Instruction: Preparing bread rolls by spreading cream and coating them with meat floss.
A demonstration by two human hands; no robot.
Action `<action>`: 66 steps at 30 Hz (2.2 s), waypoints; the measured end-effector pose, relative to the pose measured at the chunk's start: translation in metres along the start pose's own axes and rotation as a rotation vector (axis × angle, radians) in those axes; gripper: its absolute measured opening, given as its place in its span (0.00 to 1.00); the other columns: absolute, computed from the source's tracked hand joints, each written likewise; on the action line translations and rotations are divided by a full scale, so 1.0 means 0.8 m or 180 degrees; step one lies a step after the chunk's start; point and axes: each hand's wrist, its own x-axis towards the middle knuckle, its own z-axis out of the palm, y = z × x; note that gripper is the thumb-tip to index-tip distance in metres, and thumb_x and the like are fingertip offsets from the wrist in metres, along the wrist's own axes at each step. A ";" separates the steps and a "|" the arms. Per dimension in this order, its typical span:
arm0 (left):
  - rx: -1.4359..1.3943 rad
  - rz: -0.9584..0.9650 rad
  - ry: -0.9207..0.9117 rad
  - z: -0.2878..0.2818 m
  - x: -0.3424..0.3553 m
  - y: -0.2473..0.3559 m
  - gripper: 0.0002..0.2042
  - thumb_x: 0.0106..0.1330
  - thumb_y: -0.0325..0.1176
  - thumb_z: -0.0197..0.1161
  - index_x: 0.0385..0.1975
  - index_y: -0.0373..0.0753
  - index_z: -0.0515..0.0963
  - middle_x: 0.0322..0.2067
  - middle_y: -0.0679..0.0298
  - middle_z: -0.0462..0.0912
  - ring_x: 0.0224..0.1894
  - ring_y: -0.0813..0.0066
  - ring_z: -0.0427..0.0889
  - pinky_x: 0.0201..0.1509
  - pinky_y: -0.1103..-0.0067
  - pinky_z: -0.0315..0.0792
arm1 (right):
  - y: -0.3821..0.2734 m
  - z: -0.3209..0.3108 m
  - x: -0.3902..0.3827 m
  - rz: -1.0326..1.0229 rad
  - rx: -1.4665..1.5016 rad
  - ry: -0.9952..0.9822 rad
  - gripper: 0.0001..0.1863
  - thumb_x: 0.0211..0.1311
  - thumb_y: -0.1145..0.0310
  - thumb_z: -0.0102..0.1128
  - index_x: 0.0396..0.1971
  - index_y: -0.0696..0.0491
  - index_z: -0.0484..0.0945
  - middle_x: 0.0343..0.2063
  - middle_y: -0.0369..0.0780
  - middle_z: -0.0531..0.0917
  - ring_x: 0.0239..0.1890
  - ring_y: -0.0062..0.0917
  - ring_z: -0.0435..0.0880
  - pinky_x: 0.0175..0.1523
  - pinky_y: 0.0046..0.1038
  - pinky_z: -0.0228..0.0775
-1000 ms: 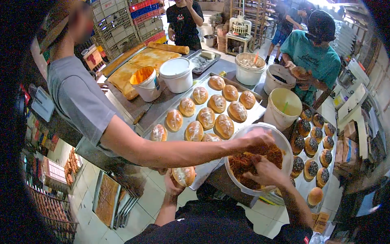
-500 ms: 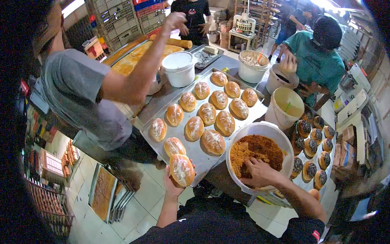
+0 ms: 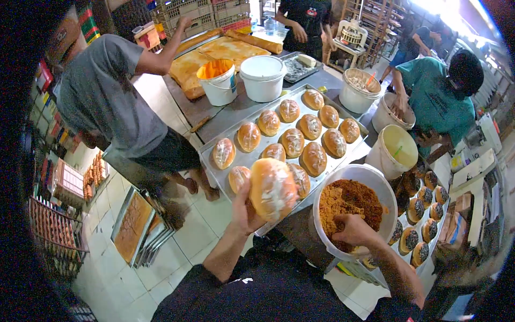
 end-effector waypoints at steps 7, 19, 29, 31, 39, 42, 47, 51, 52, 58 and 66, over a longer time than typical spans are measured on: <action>-0.0184 -0.0242 -0.0392 0.038 0.022 -0.024 0.31 0.76 0.54 0.39 0.68 0.35 0.56 0.64 0.53 0.65 0.65 0.57 0.69 0.69 0.60 0.63 | -0.032 -0.022 -0.033 0.0180 -0.0039 0.0520 0.26 0.49 0.60 0.71 0.49 0.56 0.80 0.38 0.50 0.85 0.41 0.41 0.86 0.50 0.37 0.76; 0.0228 0.0288 0.0656 -0.006 -0.055 0.081 0.35 0.69 0.60 0.47 0.67 0.37 0.61 0.62 0.49 0.69 0.61 0.44 0.71 0.64 0.50 0.66 | -0.061 -0.013 -0.067 0.0491 -0.0471 0.1751 0.17 0.55 0.64 0.67 0.43 0.57 0.82 0.39 0.49 0.84 0.43 0.45 0.83 0.49 0.40 0.74; 0.0277 0.1264 0.0536 -0.039 -0.231 0.111 0.35 0.69 0.57 0.51 0.69 0.40 0.58 0.65 0.51 0.64 0.66 0.49 0.66 0.71 0.53 0.59 | -0.024 -0.029 -0.028 -0.0635 -0.1189 0.3101 0.12 0.59 0.62 0.64 0.37 0.56 0.82 0.33 0.49 0.84 0.38 0.44 0.84 0.45 0.40 0.75; 0.0228 0.1381 0.0627 -0.036 -0.270 0.093 0.34 0.69 0.57 0.51 0.69 0.41 0.59 0.66 0.52 0.64 0.66 0.50 0.65 0.71 0.54 0.58 | -0.022 -0.042 -0.014 -0.0491 -0.1170 0.3566 0.13 0.61 0.58 0.63 0.36 0.53 0.83 0.33 0.48 0.85 0.39 0.43 0.84 0.45 0.37 0.76; -0.0037 0.1555 0.1110 -0.045 -0.418 0.042 0.33 0.68 0.58 0.51 0.67 0.45 0.62 0.64 0.53 0.66 0.64 0.48 0.67 0.67 0.51 0.62 | -0.032 -0.033 0.010 0.0618 -0.0948 0.2818 0.31 0.65 0.35 0.42 0.42 0.45 0.86 0.42 0.47 0.86 0.49 0.44 0.82 0.56 0.43 0.71; 0.0227 0.1763 0.1252 -0.039 -0.458 0.041 0.33 0.69 0.58 0.51 0.67 0.43 0.62 0.63 0.55 0.67 0.64 0.51 0.68 0.68 0.53 0.62 | -0.031 -0.026 0.017 0.0519 -0.1195 0.2848 0.31 0.66 0.35 0.41 0.43 0.44 0.86 0.43 0.44 0.86 0.48 0.40 0.83 0.55 0.42 0.71; 0.0296 0.1965 0.1348 -0.036 -0.494 0.028 0.32 0.69 0.58 0.51 0.66 0.43 0.63 0.61 0.56 0.71 0.61 0.50 0.71 0.67 0.52 0.64 | 0.025 -0.008 0.023 -0.0451 -0.3108 0.3519 0.17 0.68 0.54 0.47 0.38 0.51 0.80 0.35 0.42 0.84 0.42 0.39 0.83 0.48 0.46 0.71; 0.0153 0.1867 0.1575 -0.051 -0.516 0.021 0.30 0.69 0.57 0.50 0.65 0.46 0.65 0.61 0.57 0.71 0.60 0.48 0.72 0.63 0.48 0.67 | 0.025 0.033 0.033 0.0032 -0.3179 0.3719 0.16 0.64 0.57 0.52 0.46 0.49 0.76 0.42 0.41 0.78 0.51 0.39 0.75 0.59 0.48 0.62; 0.0176 0.1843 0.1668 -0.056 -0.520 0.022 0.29 0.69 0.57 0.50 0.65 0.46 0.66 0.61 0.58 0.71 0.60 0.49 0.73 0.63 0.49 0.67 | 0.004 0.056 0.031 -0.0228 -0.2591 0.4006 0.18 0.62 0.56 0.54 0.47 0.49 0.75 0.45 0.43 0.77 0.54 0.40 0.73 0.61 0.49 0.59; 0.0404 0.1184 0.1523 -0.036 -0.474 0.031 0.29 0.70 0.58 0.50 0.64 0.47 0.66 0.61 0.59 0.72 0.60 0.52 0.73 0.63 0.50 0.68 | -0.065 0.103 -0.014 -0.0462 -0.1686 0.4425 0.28 0.59 0.57 0.61 0.58 0.51 0.70 0.57 0.51 0.70 0.61 0.46 0.68 0.62 0.42 0.64; 0.0226 0.0765 0.1229 -0.019 -0.402 0.040 0.29 0.70 0.56 0.50 0.64 0.43 0.66 0.59 0.54 0.73 0.58 0.49 0.74 0.61 0.52 0.70 | -0.068 0.117 -0.027 -0.0453 -0.1305 0.4107 0.33 0.57 0.67 0.61 0.65 0.49 0.64 0.66 0.51 0.61 0.71 0.48 0.55 0.69 0.44 0.60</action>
